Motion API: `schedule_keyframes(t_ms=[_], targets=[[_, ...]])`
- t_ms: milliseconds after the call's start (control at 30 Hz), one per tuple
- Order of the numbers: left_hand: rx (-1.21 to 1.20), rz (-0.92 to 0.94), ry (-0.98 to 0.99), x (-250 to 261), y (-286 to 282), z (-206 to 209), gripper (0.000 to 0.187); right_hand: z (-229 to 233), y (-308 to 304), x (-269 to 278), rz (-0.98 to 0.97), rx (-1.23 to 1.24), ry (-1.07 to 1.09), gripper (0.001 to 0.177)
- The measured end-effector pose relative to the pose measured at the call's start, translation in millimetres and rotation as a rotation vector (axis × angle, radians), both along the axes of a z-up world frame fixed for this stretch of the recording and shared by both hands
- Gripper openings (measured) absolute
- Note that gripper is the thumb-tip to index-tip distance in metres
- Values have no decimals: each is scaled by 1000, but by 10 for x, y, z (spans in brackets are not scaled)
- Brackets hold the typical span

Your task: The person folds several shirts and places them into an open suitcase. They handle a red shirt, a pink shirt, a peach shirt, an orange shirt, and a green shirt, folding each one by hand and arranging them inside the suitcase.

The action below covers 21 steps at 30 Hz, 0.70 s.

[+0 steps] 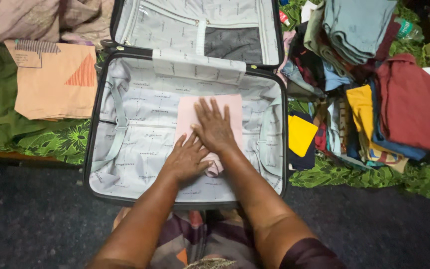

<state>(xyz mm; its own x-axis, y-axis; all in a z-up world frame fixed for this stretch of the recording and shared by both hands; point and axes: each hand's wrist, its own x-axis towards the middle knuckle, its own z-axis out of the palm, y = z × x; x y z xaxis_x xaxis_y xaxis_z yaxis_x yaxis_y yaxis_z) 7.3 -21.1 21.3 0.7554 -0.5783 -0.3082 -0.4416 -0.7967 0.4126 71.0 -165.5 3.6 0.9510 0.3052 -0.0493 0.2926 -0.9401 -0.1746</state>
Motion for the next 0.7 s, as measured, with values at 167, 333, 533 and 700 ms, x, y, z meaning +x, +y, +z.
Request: schedule_keyframes(t_ms=[167, 333, 533, 700], targets=[[-109, 15, -78, -62, 41, 64, 57, 15, -403, 270, -210, 107, 64, 55], [-62, 27, -17, -67, 41, 147, 60, 82, -552, 547, -125, 3, -21, 45], [-71, 22, -23, -71, 51, 142, 58, 298, -471, 921, -119, -185, 201, 43], [-75, 21, -24, -73, 56, 105, 58, 385, -678, 1070, -103, -77, 331, 43]])
